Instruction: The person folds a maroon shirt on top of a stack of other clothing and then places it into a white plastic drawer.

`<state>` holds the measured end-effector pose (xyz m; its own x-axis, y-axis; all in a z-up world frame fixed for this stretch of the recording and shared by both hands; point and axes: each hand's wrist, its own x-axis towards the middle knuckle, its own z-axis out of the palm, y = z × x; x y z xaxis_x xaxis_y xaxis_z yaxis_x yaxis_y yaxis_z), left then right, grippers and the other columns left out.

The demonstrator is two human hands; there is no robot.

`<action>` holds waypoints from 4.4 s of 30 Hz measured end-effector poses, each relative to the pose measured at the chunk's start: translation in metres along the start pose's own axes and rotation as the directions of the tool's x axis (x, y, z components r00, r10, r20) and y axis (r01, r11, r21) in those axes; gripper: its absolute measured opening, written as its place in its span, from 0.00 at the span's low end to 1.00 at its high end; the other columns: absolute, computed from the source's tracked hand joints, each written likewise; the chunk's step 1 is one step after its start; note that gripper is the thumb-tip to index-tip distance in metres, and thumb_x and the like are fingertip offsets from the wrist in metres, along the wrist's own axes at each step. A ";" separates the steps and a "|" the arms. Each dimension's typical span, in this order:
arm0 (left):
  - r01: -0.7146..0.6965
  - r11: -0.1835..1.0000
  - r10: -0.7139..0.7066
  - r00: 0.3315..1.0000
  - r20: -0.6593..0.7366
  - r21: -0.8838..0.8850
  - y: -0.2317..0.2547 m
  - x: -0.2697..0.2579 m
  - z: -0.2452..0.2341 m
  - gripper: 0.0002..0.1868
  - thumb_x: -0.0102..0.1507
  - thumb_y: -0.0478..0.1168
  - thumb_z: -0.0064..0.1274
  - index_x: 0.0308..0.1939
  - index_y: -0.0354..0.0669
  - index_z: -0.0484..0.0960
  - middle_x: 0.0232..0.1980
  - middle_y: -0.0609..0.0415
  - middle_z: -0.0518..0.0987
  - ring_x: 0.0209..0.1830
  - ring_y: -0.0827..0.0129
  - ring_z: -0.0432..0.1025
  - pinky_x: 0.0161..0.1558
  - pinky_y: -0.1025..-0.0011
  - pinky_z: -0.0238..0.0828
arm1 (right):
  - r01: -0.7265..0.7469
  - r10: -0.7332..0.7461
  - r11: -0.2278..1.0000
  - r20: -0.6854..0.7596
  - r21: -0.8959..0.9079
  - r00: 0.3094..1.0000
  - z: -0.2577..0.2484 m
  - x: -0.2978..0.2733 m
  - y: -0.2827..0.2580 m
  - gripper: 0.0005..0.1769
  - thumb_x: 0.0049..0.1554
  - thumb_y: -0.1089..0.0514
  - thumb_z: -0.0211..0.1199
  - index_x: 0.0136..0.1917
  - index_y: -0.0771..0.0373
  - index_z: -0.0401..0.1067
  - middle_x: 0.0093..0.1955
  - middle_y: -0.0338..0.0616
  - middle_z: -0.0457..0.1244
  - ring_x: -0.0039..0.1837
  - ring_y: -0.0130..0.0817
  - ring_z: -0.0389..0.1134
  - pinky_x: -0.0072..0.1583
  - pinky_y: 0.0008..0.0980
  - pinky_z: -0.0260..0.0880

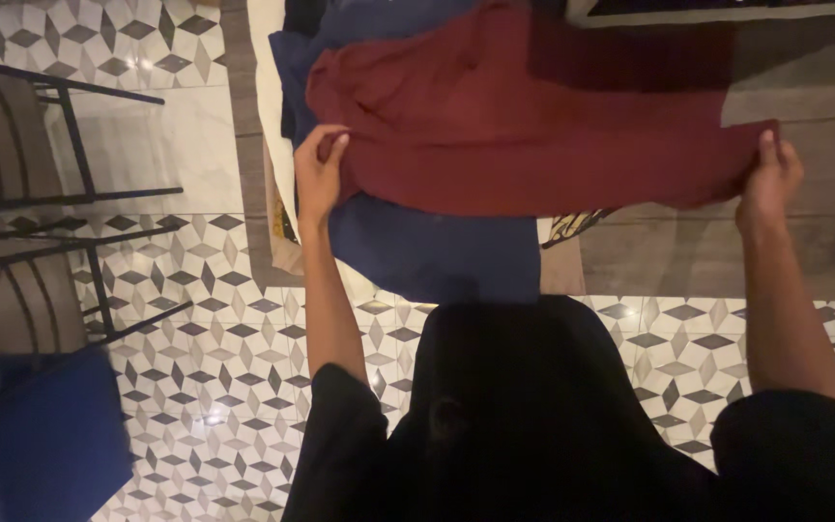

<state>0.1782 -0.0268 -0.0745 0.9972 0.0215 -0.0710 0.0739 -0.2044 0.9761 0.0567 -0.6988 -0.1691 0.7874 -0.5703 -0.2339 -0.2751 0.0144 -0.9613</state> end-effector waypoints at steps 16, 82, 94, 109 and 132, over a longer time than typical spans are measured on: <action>0.154 0.959 -0.100 0.969 -0.226 0.240 -0.045 -0.009 -0.002 0.28 0.57 0.44 0.73 0.53 0.33 0.78 0.49 0.48 0.83 0.51 0.66 0.77 0.53 0.70 0.73 | 0.074 -0.118 0.853 -0.053 -0.516 0.992 0.020 0.011 0.033 0.22 0.74 0.50 0.67 0.69 0.70 0.70 0.59 0.54 0.64 0.57 0.36 0.62 0.62 0.37 0.67; -0.414 0.470 0.243 0.910 0.337 0.779 0.038 0.097 0.049 0.29 0.49 0.40 0.74 0.51 0.44 0.77 0.50 0.49 0.75 0.57 0.51 0.67 0.64 0.51 0.54 | 0.696 -0.044 0.133 0.697 -0.705 0.715 0.070 0.169 0.006 0.26 0.46 0.47 0.75 0.57 0.51 0.72 0.59 0.42 0.69 0.68 0.49 0.68 0.71 0.50 0.67; -0.380 0.566 0.083 0.909 0.408 0.731 0.047 0.107 0.048 0.09 0.50 0.26 0.52 0.30 0.42 0.74 0.36 0.46 0.78 0.42 0.43 0.72 0.45 0.53 0.63 | 0.574 -0.031 0.120 0.575 -0.810 0.818 0.054 0.103 -0.042 0.12 0.59 0.50 0.72 0.53 0.55 0.79 0.49 0.53 0.71 0.54 0.56 0.72 0.57 0.52 0.72; -0.542 0.310 0.370 0.826 0.426 0.781 0.024 0.028 0.025 0.17 0.51 0.28 0.54 0.45 0.38 0.80 0.44 0.47 0.75 0.49 0.51 0.70 0.51 0.55 0.64 | 0.558 -0.265 0.083 0.522 -0.826 0.811 0.004 0.018 -0.017 0.09 0.52 0.60 0.72 0.45 0.57 0.73 0.52 0.46 0.69 0.48 0.51 0.71 0.49 0.47 0.71; 0.242 0.814 -0.020 0.920 -0.390 0.528 -0.033 -0.026 0.075 0.21 0.61 0.47 0.64 0.49 0.39 0.75 0.43 0.47 0.76 0.44 0.53 0.75 0.48 0.56 0.72 | 0.656 -0.294 0.370 0.587 -0.658 0.754 0.162 -0.110 -0.109 0.17 0.61 0.51 0.71 0.61 0.56 0.74 0.61 0.49 0.68 0.64 0.51 0.69 0.61 0.50 0.70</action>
<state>0.1500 -0.0935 -0.1201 0.9139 0.4059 -0.0049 0.3046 -0.6776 0.6694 0.0892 -0.5047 -0.0622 0.9987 0.0475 0.0208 0.0518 -0.9093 -0.4128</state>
